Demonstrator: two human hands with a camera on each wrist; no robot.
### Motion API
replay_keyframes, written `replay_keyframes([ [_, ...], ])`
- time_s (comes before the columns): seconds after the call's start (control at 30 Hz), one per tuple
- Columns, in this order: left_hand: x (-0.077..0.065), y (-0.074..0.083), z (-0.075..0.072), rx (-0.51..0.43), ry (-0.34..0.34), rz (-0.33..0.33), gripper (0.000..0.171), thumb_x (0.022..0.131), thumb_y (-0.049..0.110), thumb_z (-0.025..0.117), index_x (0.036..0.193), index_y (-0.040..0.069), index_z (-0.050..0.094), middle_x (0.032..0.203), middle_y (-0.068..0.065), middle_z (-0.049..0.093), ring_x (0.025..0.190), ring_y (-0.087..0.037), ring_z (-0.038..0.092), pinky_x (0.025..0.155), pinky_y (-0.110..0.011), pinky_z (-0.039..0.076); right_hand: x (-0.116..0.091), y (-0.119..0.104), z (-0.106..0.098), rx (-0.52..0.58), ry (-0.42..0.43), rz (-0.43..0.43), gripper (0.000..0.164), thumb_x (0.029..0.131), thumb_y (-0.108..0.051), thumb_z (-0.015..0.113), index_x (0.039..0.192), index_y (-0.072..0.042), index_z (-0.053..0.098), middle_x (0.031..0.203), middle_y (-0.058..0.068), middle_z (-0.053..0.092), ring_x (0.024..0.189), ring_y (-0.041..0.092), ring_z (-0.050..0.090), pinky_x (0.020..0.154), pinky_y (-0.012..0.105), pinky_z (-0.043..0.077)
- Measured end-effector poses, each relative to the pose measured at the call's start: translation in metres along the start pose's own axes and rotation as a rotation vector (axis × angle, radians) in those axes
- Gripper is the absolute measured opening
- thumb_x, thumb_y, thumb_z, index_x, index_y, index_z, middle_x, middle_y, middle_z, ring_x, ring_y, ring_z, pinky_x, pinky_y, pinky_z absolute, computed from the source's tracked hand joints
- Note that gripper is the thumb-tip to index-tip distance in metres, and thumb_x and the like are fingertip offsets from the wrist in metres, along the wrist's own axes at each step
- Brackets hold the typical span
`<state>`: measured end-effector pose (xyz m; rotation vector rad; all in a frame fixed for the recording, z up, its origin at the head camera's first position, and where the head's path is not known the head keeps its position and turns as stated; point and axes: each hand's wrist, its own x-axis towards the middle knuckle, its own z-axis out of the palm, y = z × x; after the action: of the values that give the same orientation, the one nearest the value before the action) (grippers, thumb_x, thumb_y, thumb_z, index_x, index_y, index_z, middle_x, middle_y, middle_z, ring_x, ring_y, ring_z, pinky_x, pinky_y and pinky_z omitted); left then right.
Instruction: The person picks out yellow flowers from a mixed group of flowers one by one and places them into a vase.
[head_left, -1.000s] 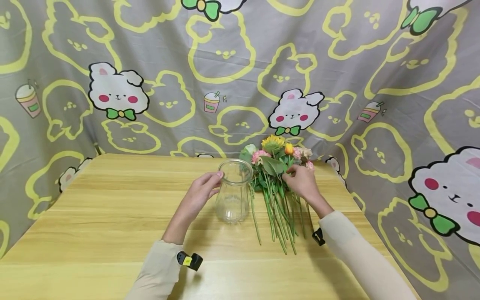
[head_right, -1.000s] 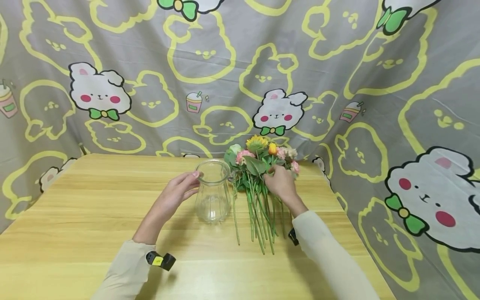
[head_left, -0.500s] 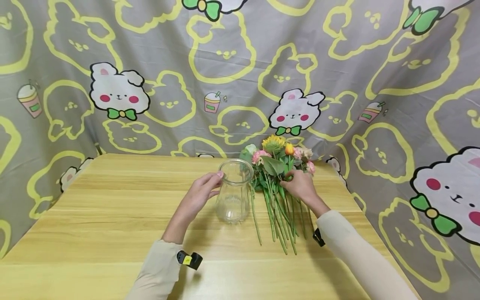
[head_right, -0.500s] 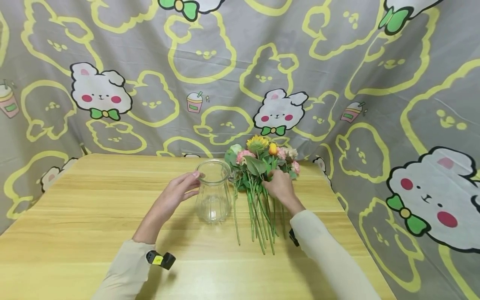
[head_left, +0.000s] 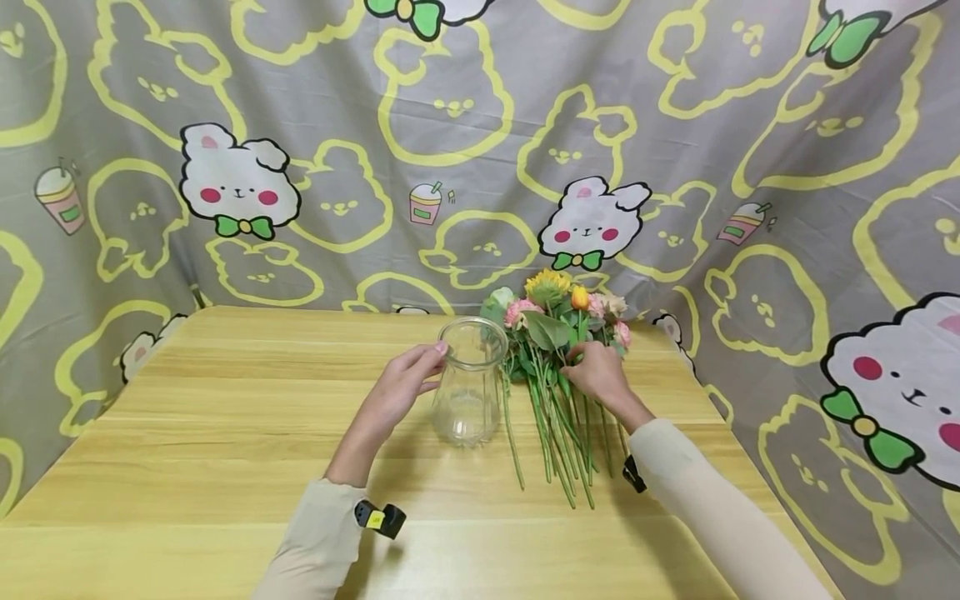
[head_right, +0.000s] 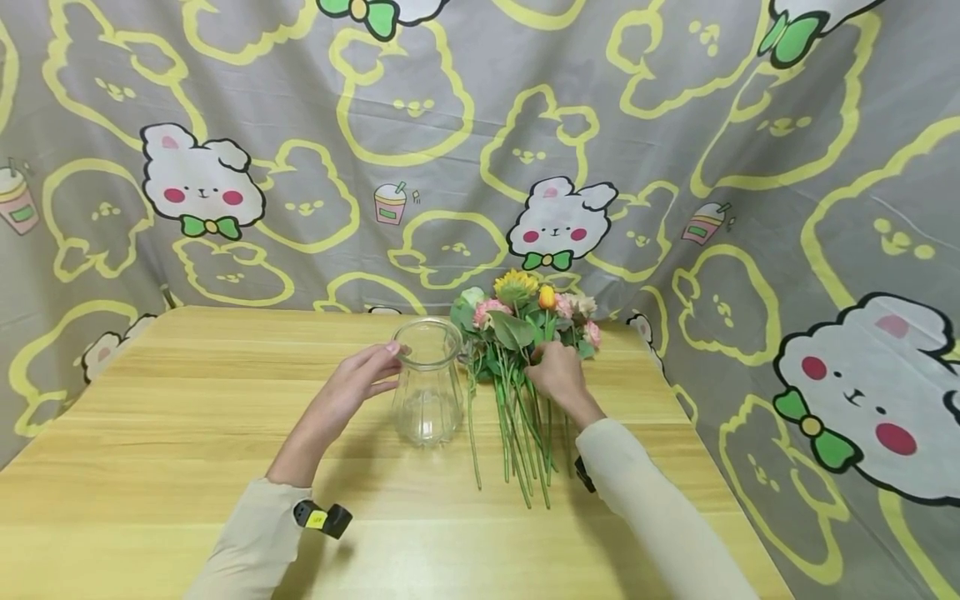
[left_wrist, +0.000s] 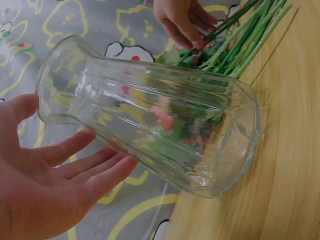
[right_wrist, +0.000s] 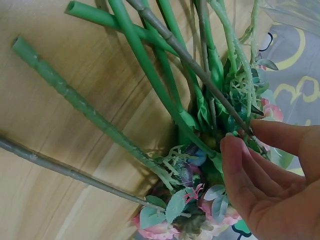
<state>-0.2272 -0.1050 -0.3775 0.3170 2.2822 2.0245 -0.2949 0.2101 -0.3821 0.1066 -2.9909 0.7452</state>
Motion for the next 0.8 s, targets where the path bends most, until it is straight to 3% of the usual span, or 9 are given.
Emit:
replay_keyframes([
  [0.07, -0.0002, 0.0005, 0.0002, 0.002, 0.002, 0.002, 0.064, 0.104, 0.057, 0.048, 0.139, 0.004, 0.057, 0.144, -0.014, 0.055, 0.137, -0.033, 0.052, 0.112, -0.045, 0.05, 0.0004, 0.0006, 0.0, -0.002, 0.004, -0.004, 0.032, 0.091, -0.015, 0.075, 0.117, 0.002, 0.072, 0.12, 0.026, 0.07, 0.089, 0.033, 0.069, 0.076, 0.045, 0.059],
  [0.27, -0.0009, 0.0015, 0.0008, 0.005, 0.006, 0.001, 0.063, 0.104, 0.056, 0.048, 0.139, 0.004, 0.057, 0.144, -0.015, 0.055, 0.136, -0.032, 0.052, 0.112, -0.045, 0.051, 0.002, 0.0009, 0.0005, 0.024, -0.017, -0.004, 0.038, 0.09, -0.011, 0.072, 0.126, 0.002, 0.068, 0.126, 0.027, 0.067, 0.056, 0.016, 0.051, 0.059, 0.029, 0.048],
  [0.5, -0.0018, 0.0013, -0.0003, 0.007, 0.006, 0.003, 0.064, 0.104, 0.056, 0.048, 0.139, 0.004, 0.057, 0.144, -0.014, 0.055, 0.137, -0.032, 0.052, 0.111, -0.045, 0.051, 0.0034, -0.0016, 0.0018, 0.036, -0.02, -0.008, 0.04, 0.09, -0.006, 0.067, 0.129, 0.002, 0.067, 0.128, 0.027, 0.067, 0.052, 0.014, 0.042, 0.059, 0.028, 0.044],
  [0.67, -0.0022, 0.0018, -0.0003, -0.001, 0.002, 0.002, 0.063, 0.104, 0.056, 0.048, 0.139, 0.004, 0.056, 0.144, -0.014, 0.054, 0.138, -0.032, 0.051, 0.112, -0.046, 0.05, 0.0027, -0.0013, 0.0019, 0.058, -0.014, -0.008, 0.04, 0.088, -0.002, 0.062, 0.127, 0.003, 0.068, 0.121, 0.028, 0.069, 0.043, 0.009, 0.029, 0.048, 0.023, 0.033],
  [0.8, -0.0014, 0.0006, -0.0001, -0.009, -0.002, 0.006, 0.063, 0.104, 0.055, 0.049, 0.139, 0.003, 0.056, 0.145, -0.015, 0.054, 0.138, -0.032, 0.05, 0.112, -0.048, 0.049, 0.0034, -0.0015, -0.0001, 0.065, -0.002, -0.013, 0.04, 0.087, 0.001, 0.06, 0.126, 0.004, 0.068, 0.104, 0.026, 0.074, 0.042, 0.008, 0.026, 0.043, 0.021, 0.028],
])
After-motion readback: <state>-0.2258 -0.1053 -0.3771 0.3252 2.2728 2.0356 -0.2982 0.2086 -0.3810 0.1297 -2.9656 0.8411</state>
